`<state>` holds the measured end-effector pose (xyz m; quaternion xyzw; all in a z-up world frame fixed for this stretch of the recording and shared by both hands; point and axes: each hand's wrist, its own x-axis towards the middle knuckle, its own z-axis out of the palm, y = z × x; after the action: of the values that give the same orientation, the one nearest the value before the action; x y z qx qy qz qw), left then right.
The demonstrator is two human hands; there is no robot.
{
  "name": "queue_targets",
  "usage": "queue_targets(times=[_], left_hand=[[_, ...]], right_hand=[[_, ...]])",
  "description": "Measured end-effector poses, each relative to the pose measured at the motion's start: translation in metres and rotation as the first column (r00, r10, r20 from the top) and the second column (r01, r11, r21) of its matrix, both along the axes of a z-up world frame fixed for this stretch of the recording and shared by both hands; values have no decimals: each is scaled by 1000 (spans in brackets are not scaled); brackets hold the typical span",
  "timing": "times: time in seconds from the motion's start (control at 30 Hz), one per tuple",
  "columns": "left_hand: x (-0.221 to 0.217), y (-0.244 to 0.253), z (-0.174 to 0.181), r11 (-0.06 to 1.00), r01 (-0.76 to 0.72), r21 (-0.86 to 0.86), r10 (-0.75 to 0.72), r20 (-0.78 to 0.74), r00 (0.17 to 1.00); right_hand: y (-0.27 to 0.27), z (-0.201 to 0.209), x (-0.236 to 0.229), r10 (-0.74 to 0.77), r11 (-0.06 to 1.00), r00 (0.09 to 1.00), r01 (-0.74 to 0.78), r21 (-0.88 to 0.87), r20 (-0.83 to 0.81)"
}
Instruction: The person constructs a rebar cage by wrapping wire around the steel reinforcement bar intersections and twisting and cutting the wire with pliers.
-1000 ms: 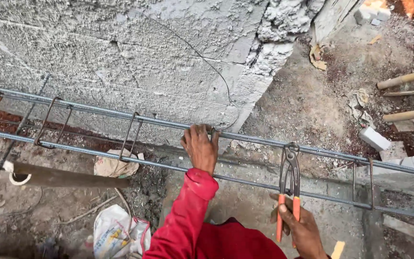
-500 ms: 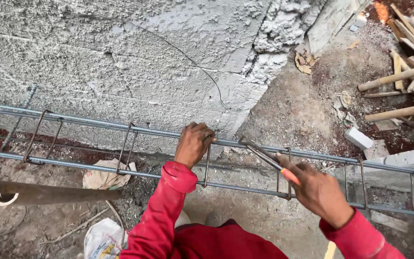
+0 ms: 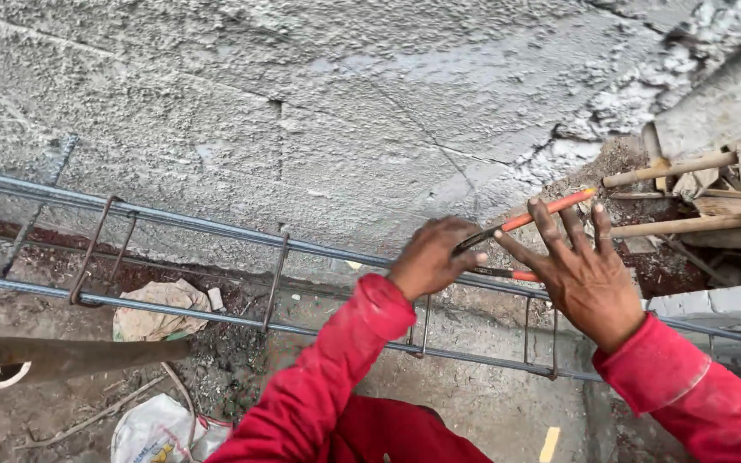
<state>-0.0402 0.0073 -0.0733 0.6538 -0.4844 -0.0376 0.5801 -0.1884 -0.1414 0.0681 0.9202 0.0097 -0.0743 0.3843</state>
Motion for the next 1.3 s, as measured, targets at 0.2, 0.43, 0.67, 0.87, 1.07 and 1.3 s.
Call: queue_targets(times=[0.2,0.43,0.67,0.87,1.07,1.3], left_hand=[[17,1,2,989,145,26,-129,-325,937],[21,1,14,985,159,-62,-169,-462,871],[30,2,27,975,185,-122,-221,-443,869],[-3,10,33,972,184,-148,-216,-238,947],[-75,-14,19,981,-174,-88,172,-25,985],[-49,-63,-11,993,-84,-88,81,-31,996]], right_hand=[[-2,4,9,137,979,988,-145,-143,-67],[-6,7,18,207,968,974,-218,-124,-94],[3,30,40,-63,987,925,3,-158,-374],[18,49,61,103,967,948,-167,-195,-300],[11,53,97,-394,671,515,727,144,-762],[-12,70,106,-496,368,503,860,353,-708]])
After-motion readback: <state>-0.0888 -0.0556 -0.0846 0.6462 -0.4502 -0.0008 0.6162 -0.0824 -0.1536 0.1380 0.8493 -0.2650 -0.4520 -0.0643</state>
